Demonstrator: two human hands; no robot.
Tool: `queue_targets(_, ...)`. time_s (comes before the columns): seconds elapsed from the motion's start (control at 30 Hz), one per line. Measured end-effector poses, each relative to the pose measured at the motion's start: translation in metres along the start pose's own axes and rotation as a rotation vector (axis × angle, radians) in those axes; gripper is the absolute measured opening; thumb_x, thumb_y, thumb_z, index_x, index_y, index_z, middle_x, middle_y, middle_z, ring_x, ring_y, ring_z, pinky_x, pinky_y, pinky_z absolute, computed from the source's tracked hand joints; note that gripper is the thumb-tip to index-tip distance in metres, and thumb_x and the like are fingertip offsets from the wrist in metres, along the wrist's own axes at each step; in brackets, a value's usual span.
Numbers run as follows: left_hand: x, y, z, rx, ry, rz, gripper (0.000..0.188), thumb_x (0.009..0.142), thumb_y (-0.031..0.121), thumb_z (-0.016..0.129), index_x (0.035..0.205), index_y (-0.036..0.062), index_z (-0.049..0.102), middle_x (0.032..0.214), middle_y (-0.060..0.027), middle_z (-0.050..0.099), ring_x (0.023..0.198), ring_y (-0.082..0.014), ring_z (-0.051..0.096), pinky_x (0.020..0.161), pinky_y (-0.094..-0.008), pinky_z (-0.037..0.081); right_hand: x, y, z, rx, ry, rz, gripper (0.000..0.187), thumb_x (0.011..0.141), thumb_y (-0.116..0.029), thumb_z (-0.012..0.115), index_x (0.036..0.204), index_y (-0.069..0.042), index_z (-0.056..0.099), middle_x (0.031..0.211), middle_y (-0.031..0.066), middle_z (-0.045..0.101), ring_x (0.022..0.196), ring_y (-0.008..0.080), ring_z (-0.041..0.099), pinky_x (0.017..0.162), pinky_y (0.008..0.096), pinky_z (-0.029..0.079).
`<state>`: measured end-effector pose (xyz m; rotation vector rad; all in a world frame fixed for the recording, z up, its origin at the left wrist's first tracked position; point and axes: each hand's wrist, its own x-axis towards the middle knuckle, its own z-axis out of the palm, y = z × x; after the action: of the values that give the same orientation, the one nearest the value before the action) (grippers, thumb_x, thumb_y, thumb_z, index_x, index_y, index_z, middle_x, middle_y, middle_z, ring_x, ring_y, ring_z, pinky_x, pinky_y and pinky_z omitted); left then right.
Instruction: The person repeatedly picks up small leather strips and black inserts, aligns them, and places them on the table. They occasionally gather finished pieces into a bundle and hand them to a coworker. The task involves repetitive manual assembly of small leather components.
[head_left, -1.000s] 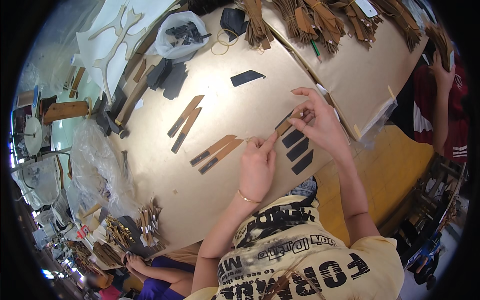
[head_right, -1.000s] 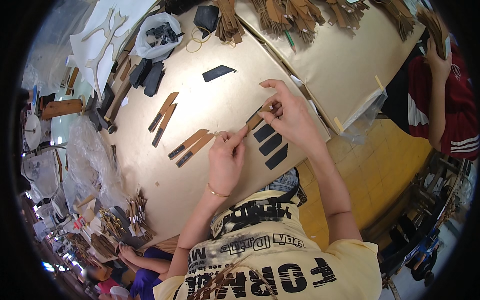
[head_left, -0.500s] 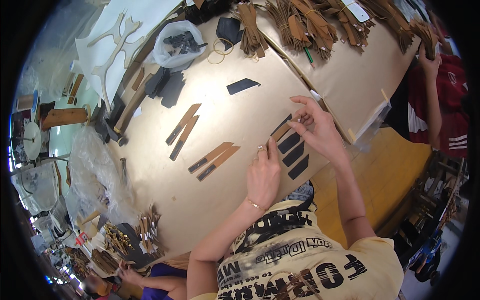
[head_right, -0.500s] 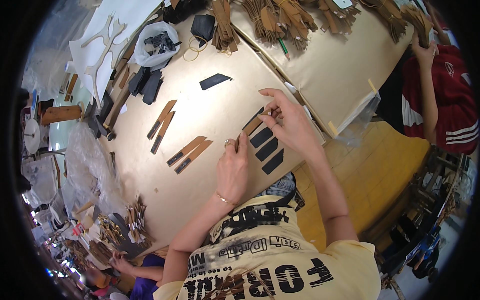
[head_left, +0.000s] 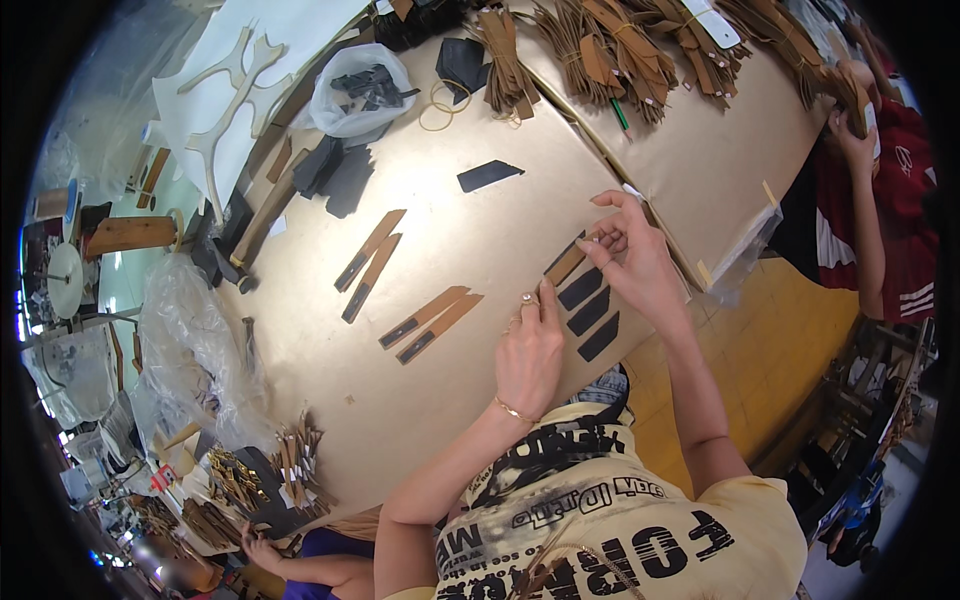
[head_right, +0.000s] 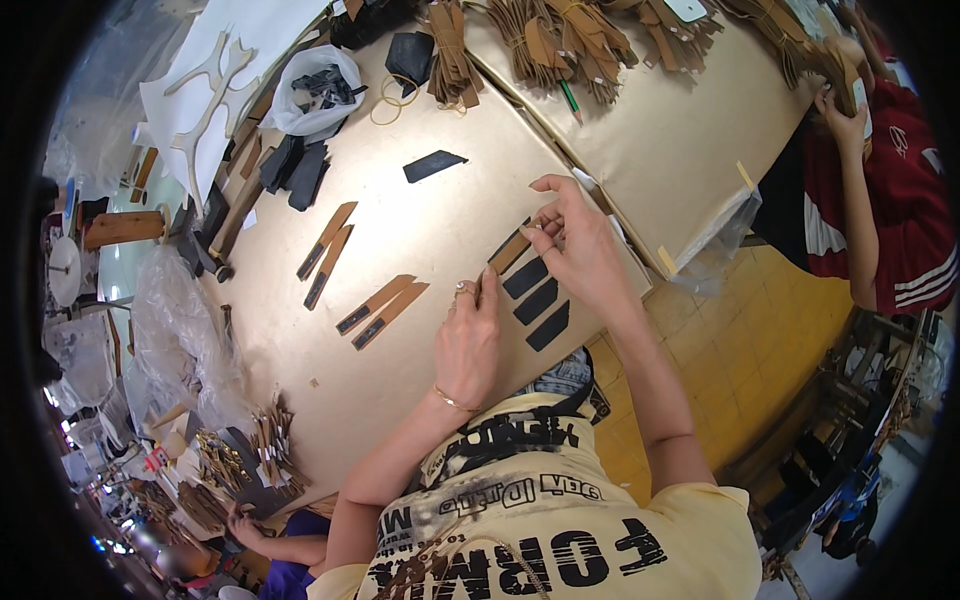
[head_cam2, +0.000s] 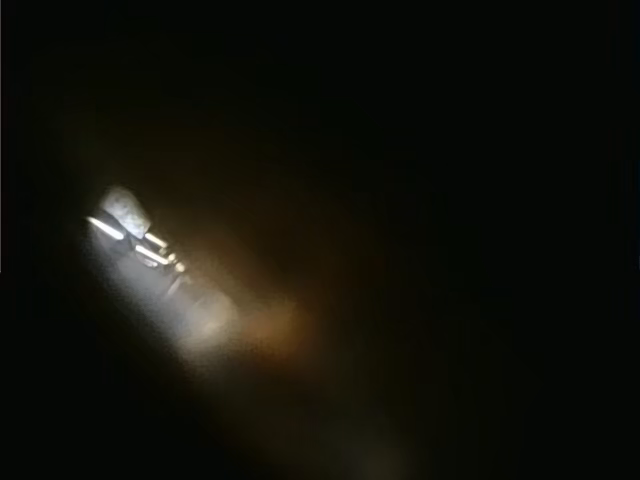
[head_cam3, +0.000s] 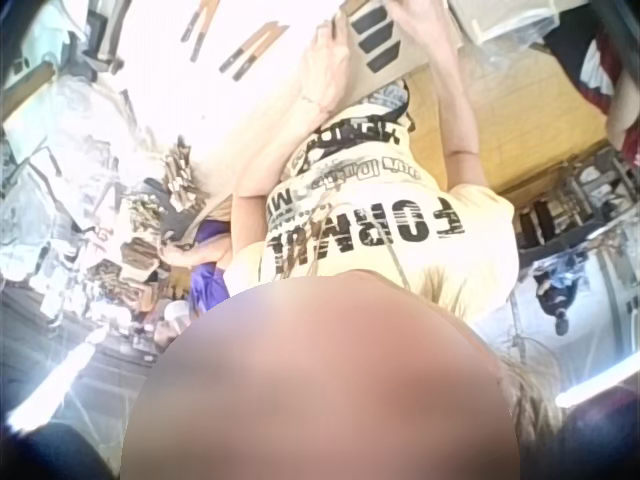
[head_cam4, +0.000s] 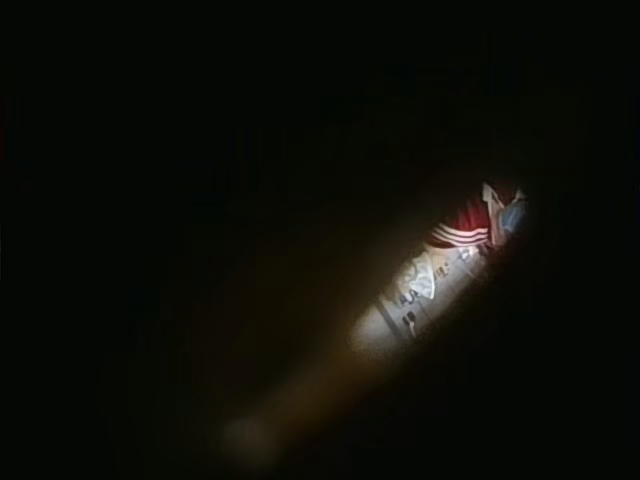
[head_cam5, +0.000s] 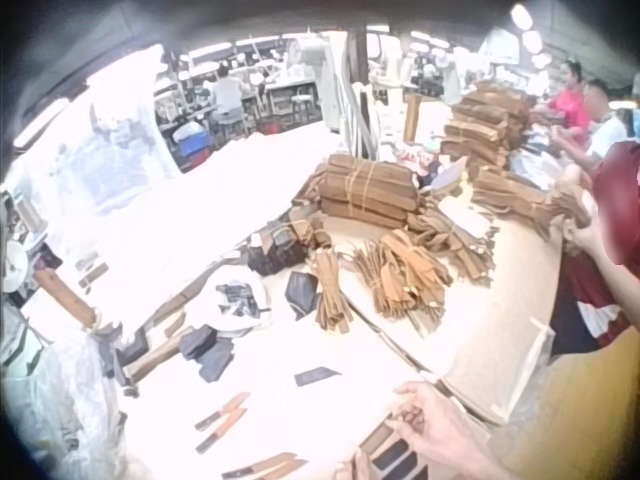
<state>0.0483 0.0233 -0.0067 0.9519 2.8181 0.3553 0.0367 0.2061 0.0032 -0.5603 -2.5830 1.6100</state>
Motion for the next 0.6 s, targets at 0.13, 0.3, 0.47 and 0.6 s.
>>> queue_targets(0.13,-0.001,0.001,-0.001,-0.001,-0.025,-0.018,0.053,0.084,0.002,0.059,0.136,-0.0045,0.051,0.106,-0.0148,0.062,0.087,-0.0221,0.069,0.064,-0.0272,0.058,-0.008,0.007,0.007,-0.078,0.03,-0.068,0.037,0.085,-0.001,0.07,0.119,-0.004,0.056,0.093,0.0088,0.063,0.082,0.019,0.061,0.072,0.0311,0.05)
queue_targets(0.3,0.004,-0.011,-0.006,-0.282,0.062,-0.063,0.039,0.087,0.001,0.059,0.126,-0.0009,0.061,0.099,-0.0148,0.063,0.076,-0.0244,0.067,0.063,-0.0332,0.055,-0.02,0.016,0.021,-0.654,0.18,-0.54,0.036,0.08,0.001,0.067,0.115,-0.007,0.065,0.119,0.0134,0.054,0.108,0.0318,0.055,0.082,0.0417,0.049)
queue_targets(0.47,0.01,-0.032,-0.018,-0.663,0.163,-0.198,0.029,0.088,0.002,0.064,0.117,-0.0007,0.067,0.083,-0.0142,0.067,0.065,-0.0205,0.064,0.059,-0.0316,0.051,-0.042,0.004,0.029,-0.705,0.11,-0.554,0.041,0.08,-0.003,0.066,0.12,-0.005,0.065,0.116,0.0117,0.056,0.103,0.0292,0.057,0.081,0.0404,0.049)
queue_targets(0.6,0.015,-0.034,-0.029,-0.763,0.134,-0.314,0.027,0.088,0.003,0.067,0.114,-0.0004,0.064,0.084,-0.0138,0.069,0.066,-0.0178,0.065,0.06,-0.0301,0.05,-0.051,-0.009,0.048,-0.478,0.097,-0.523,0.042,0.077,-0.002,0.069,0.118,-0.003,0.065,0.106,0.0099,0.061,0.095,0.0273,0.06,0.077,0.0386,0.051)
